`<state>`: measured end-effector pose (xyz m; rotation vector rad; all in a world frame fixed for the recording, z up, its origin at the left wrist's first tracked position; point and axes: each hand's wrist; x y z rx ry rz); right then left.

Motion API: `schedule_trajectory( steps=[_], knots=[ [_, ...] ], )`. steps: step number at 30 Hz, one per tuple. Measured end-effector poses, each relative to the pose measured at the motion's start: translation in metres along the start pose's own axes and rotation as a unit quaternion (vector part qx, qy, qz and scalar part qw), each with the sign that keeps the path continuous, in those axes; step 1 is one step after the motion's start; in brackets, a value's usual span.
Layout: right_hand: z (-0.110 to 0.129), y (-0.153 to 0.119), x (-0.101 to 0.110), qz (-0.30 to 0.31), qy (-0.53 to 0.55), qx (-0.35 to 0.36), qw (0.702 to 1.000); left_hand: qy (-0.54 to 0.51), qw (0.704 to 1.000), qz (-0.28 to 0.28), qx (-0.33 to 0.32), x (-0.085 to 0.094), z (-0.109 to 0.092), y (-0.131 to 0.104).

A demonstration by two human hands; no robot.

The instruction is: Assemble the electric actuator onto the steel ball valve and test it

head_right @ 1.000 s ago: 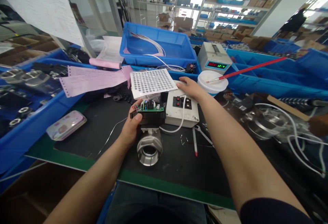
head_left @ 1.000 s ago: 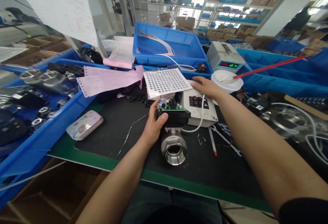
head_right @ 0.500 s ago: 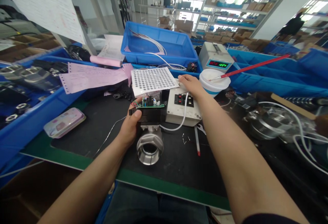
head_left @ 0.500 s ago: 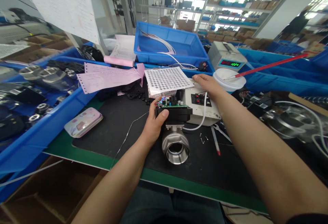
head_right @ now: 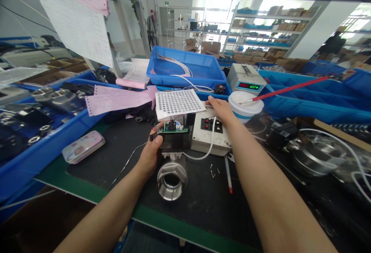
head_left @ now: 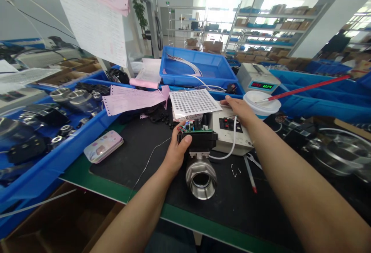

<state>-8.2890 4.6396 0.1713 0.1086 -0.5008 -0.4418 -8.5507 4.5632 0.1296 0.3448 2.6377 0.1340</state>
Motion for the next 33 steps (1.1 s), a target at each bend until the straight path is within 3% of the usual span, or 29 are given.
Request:
schedule_trajectory(
  steps=[13, 23, 33],
  knots=[
    [-0.002, -0.002, 0.002, -0.005, -0.001, 0.010, 1.000, 0.006, 1.000, -0.001, -0.014, -0.003, -0.001, -0.005],
    [-0.001, -0.005, 0.000, -0.009, 0.008, 0.006, 1.000, 0.016, 0.999, 0.031, -0.038, 0.008, 0.010, -0.002],
    [-0.004, -0.003, 0.000, -0.013, 0.009, 0.001, 1.000, 0.022, 0.999, 0.021, -0.035, 0.011, 0.013, 0.000]
  ],
)
Point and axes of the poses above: each hand's wrist, its own y-axis towards the middle knuckle, its own x-axis out of the back of the hand, z = x × y, and after that the axes turned 1 degree about -z, right-handed
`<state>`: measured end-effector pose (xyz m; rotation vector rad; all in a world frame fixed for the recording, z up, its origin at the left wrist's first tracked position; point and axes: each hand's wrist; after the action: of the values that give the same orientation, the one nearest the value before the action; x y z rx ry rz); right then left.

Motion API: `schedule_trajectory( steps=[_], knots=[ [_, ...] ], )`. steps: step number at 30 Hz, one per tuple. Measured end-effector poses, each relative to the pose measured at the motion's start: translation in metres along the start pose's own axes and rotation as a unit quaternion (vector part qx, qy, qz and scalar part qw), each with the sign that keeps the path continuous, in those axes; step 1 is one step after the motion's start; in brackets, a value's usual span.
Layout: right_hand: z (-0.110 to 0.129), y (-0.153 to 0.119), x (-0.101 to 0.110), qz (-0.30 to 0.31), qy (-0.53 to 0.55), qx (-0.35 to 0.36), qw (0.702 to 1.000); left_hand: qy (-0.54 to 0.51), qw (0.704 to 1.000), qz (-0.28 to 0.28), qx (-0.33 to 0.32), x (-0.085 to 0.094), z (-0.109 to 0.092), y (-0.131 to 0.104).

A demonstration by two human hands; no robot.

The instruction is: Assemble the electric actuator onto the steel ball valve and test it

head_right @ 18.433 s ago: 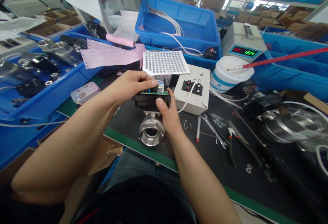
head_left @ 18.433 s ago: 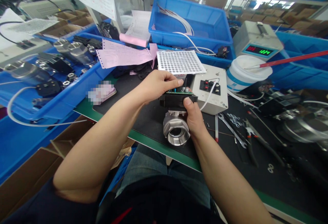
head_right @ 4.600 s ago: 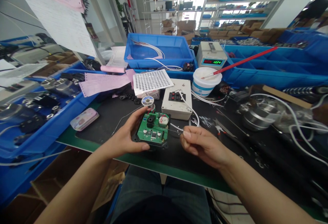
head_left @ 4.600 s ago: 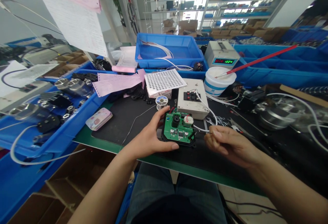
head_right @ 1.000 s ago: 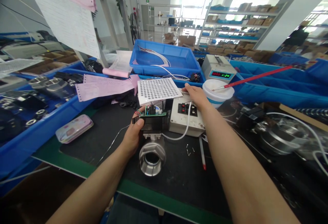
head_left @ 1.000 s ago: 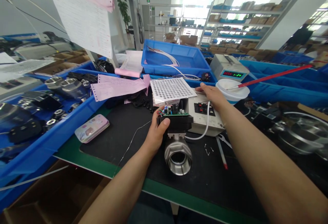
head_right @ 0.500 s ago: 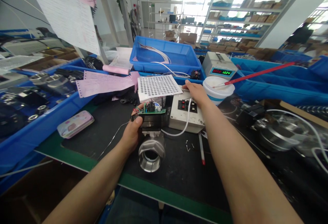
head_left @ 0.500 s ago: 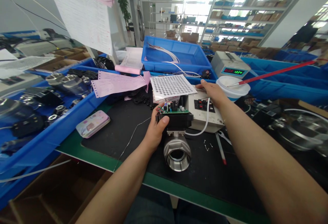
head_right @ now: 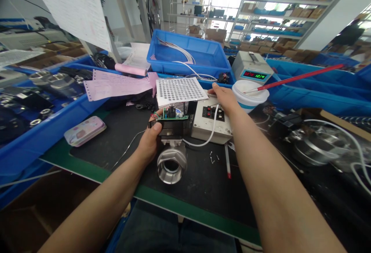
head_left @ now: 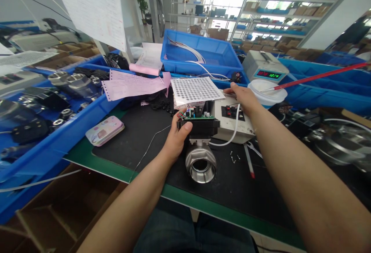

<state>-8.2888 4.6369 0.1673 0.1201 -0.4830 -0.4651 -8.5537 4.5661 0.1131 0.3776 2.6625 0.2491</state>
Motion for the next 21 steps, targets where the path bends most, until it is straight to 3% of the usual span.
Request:
schedule_trajectory(
  steps=[21],
  knots=[
    [0.0040, -0.0034, -0.0003, -0.001, -0.005, -0.012, 1.000, -0.016, 1.000, 0.004, 0.000, -0.0007, 0.0005, -0.0008]
  ],
)
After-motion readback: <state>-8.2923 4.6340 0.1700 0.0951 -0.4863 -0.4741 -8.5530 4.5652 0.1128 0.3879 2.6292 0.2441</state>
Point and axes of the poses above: each hand's wrist, its own y-axis towards the middle knuckle, its own x-axis out of the back of the hand, z = x × y, and after that the axes turned 1 degree about -z, right-handed
